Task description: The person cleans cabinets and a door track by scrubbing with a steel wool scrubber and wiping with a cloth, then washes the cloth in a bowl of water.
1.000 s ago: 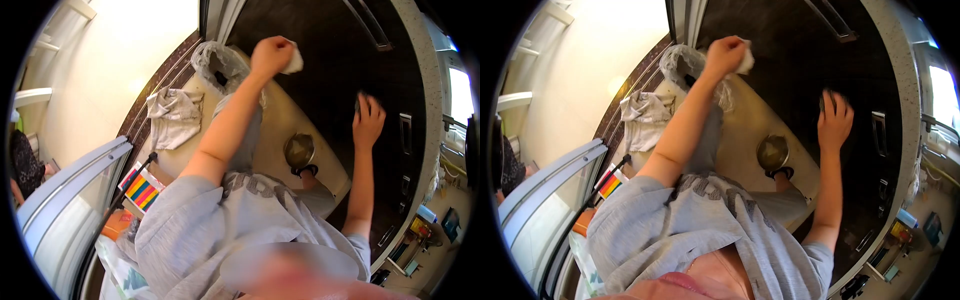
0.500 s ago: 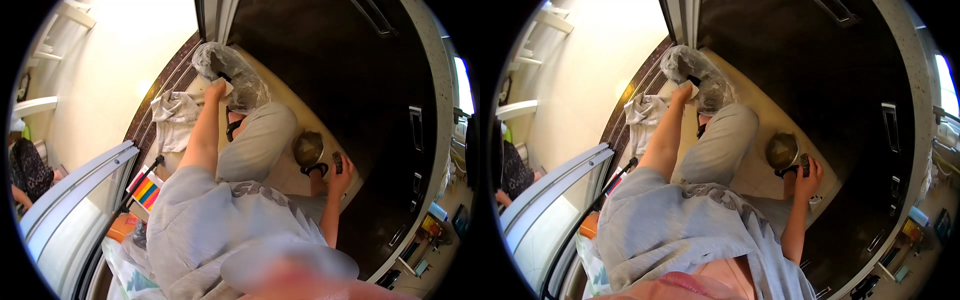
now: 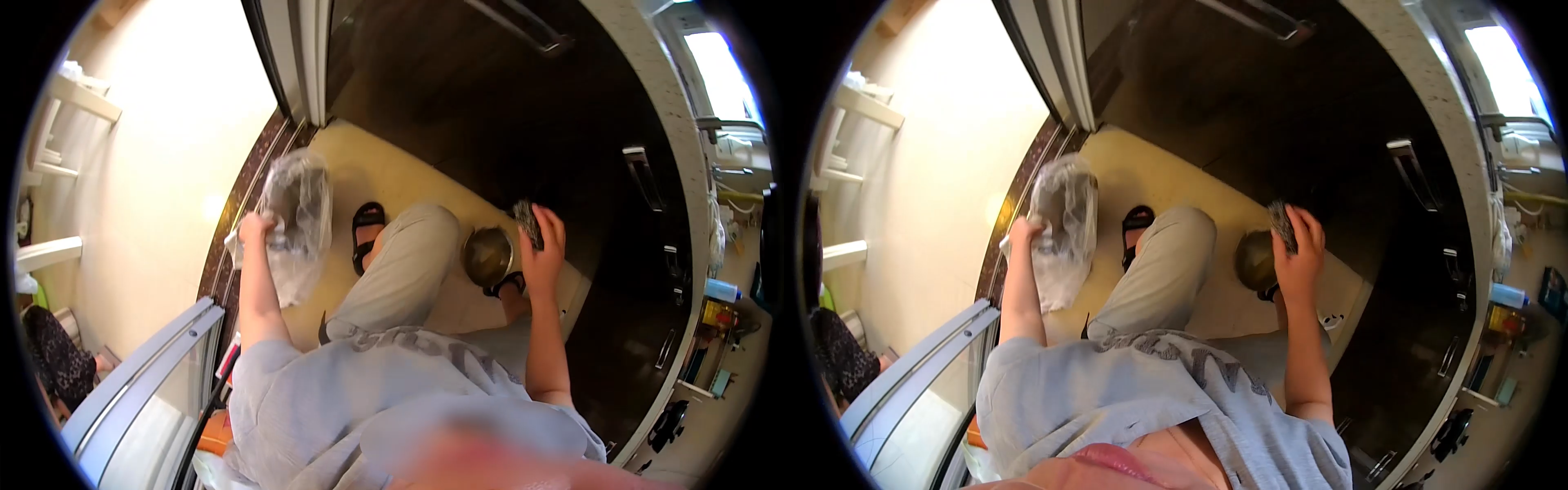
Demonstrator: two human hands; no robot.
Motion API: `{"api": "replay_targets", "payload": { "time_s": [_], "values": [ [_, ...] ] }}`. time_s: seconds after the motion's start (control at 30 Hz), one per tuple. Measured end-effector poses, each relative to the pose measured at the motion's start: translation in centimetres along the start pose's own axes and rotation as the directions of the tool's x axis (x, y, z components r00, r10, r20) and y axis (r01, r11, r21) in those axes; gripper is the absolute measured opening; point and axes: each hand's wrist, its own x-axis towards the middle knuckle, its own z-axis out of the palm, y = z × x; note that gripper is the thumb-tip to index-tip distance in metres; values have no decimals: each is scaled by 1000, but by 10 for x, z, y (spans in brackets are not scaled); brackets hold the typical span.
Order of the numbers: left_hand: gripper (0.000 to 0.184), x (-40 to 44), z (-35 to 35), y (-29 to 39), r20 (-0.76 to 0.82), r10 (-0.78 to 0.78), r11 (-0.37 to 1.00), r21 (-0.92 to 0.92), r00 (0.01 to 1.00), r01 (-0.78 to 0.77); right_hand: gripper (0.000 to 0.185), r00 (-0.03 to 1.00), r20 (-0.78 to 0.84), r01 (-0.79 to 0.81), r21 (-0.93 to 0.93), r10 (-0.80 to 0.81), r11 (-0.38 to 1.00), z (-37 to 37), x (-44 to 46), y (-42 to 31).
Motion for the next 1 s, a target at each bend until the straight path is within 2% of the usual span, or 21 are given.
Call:
{"api": "replay_targets", "payload": {
  "time_s": [0.07,0.13,0.2,0.23,0.27,0.33,0.4,0.43,0.47,0.5,0.53,0.57,0.6,0.67,0.73,0.77,0.87,0.9,0.93,0.97,1.0],
  "values": [
    [50,-12,-8,-3,-23,55,995,88,998,-53,36,986,-100,135,-3,-135,991,-7,39,-33],
    [45,-34,-25,-1,-120,123,989,99,985,-111,39,905,-228,342,-112,-359,933,-13,77,-53],
    [37,-72,-52,9,-297,192,961,-138,936,-241,44,807,-294,462,-226,-513,857,-17,113,-72],
    [35,-84,-65,18,-349,246,880,-310,904,-359,45,755,-324,507,-264,-571,820,-18,133,-84],
    [34,-98,-80,29,-408,286,757,-459,867,-465,46,699,-348,547,-302,-625,780,-17,153,-98],
    [34,-138,-122,72,-453,310,344,-766,836,-543,43,619,-372,587,-365,-691,722,-7,191,-132],
    [29,-156,-148,127,-491,265,-30,-864,830,-502,40,516,-406,653,-383,-754,653,15,228,-162],
    [26,-172,-167,155,-524,258,-113,-851,812,-513,33,557,-347,621,-428,-754,656,23,240,-174],
    [23,-164,-171,185,-475,273,-300,-868,837,-395,26,600,-287,588,-475,-747,655,30,250,-184],
    [23,-184,-191,216,-429,358,-482,-846,829,-230,20,644,-224,554,-523,-732,648,34,257,-188],
    [25,-185,-195,245,-472,357,-568,-795,806,-213,25,606,-230,583,-523,-761,622,35,260,-181],
    [25,-184,-196,271,-454,385,-640,-758,804,-122,32,572,-234,608,-522,-786,598,37,259,-165],
    [24,-184,-196,289,-416,467,-656,-755,780,-10,39,535,-232,634,-525,-812,568,36,255,-146],
    [22,-165,-168,315,-334,532,-647,-753,778,119,25,472,-242,607,-608,-848,511,27,232,-106],
    [22,-169,-141,312,-223,541,-639,-736,811,224,21,442,-242,585,-652,-864,482,22,222,-76],
    [22,-174,-137,316,-169,542,-640,-718,823,274,20,420,-239,578,-673,-875,461,18,227,-74],
    [23,-192,-140,319,-71,669,-588,-660,740,468,18,337,-214,702,-592,-917,396,37,250,-127],
    [24,-197,-134,325,-207,608,-623,-723,767,298,17,346,-217,734,-543,-913,408,56,266,-139],
    [24,-201,-133,333,-230,586,-633,-729,777,261,16,347,-219,764,-497,-912,411,70,282,-149],
    [24,-205,-131,337,-249,566,-636,-739,786,224,14,248,-151,658,-699,-957,280,71,285,-159],
    [23,-207,-129,336,-257,548,-631,-752,796,191,14,276,-183,687,-649,-944,327,73,283,-153]
  ]
}}
